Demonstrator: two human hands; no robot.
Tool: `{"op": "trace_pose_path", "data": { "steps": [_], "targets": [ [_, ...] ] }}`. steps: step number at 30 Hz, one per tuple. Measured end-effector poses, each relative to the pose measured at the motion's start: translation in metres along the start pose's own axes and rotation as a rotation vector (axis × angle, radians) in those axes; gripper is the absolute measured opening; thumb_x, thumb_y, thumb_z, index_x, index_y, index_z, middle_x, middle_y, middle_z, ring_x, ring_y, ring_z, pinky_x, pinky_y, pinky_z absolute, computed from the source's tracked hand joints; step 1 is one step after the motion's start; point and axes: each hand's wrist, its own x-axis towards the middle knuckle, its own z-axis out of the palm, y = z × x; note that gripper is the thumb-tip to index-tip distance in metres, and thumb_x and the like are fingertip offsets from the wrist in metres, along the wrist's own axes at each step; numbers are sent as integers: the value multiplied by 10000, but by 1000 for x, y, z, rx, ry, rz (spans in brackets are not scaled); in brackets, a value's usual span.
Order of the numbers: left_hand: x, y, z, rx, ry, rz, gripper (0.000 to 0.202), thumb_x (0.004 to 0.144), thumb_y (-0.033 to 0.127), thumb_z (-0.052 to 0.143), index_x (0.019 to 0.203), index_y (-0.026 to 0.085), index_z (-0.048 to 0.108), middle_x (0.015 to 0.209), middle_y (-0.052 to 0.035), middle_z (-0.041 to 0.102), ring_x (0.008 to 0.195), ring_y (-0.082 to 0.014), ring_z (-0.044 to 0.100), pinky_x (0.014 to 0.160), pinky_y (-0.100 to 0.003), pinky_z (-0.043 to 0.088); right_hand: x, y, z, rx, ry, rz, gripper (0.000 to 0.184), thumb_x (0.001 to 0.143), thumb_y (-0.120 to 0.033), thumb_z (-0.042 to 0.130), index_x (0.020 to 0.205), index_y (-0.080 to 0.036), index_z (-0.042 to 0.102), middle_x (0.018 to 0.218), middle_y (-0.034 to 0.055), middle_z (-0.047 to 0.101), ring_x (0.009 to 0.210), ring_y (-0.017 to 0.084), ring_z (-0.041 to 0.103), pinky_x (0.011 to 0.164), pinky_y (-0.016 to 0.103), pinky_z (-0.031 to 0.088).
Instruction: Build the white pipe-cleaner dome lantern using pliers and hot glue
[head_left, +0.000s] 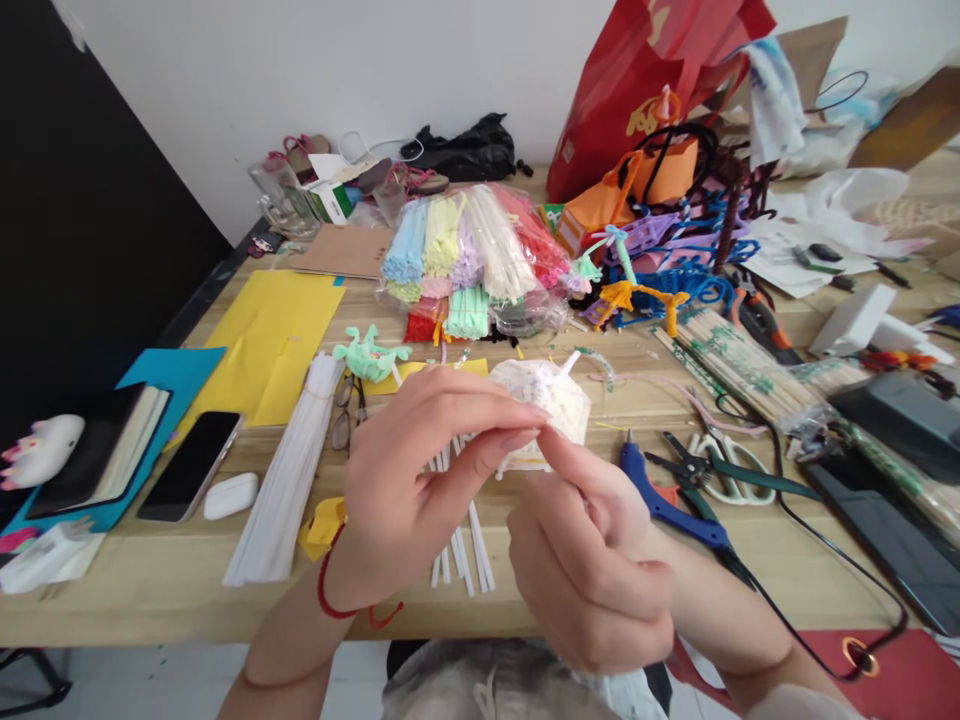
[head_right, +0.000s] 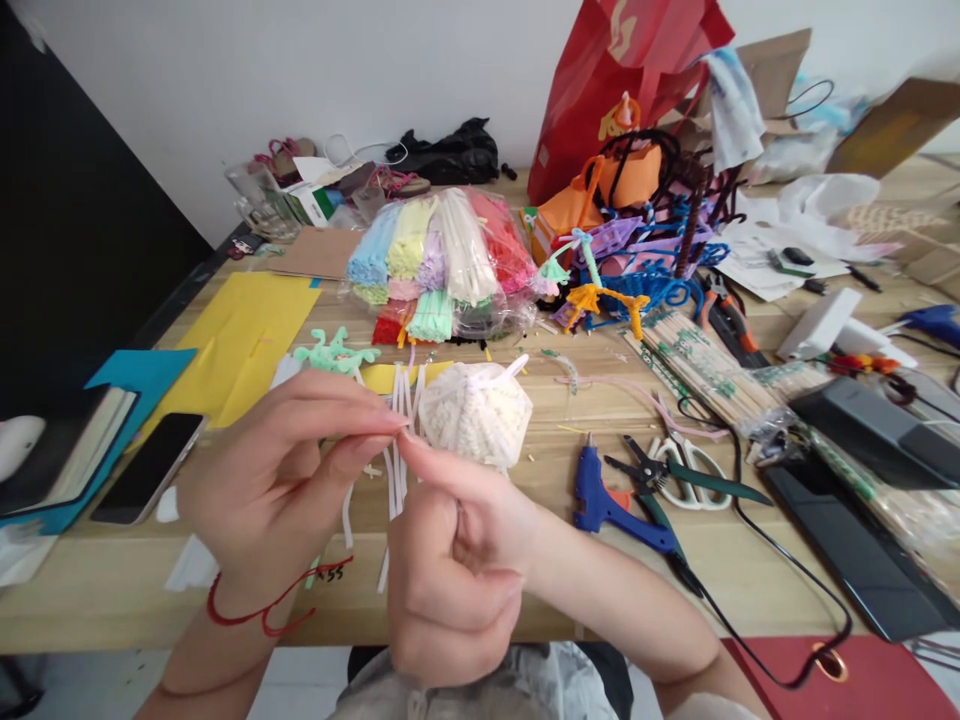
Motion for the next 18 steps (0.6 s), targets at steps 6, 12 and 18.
{"op": "trace_pose_path", "data": {
  "steps": [6,12,18],
  "targets": [
    [3,-3,-7,164,-45,109,167,926,166,620,1025,280,691,890,-4,739,777,-156,667,707,-341,553,12,9,-18,45,-295,-134,959,827,-751,-191,513,-177,510,410,33,471,391,97,480,388,207,412],
    [0,-3,-17,404,-55,287,143,908,146,630,1000,236,692,892,3,753,810,-175,671,780,-388,508,12,17,-16,64,-211,-216,1021,832,-691,-276,555,-151,545,439,55,479,378,101,476,331,196,400],
    [-5,-1,-23,637,-91,402,197,940,120,552,1001,206,718,930,-17,758,892,-198,695,876,-402,520,3,13,1,146,98,-163,1085,793,-595,-395,585,-124,560,461,36,438,313,83,394,241,186,298]
  ]
}}
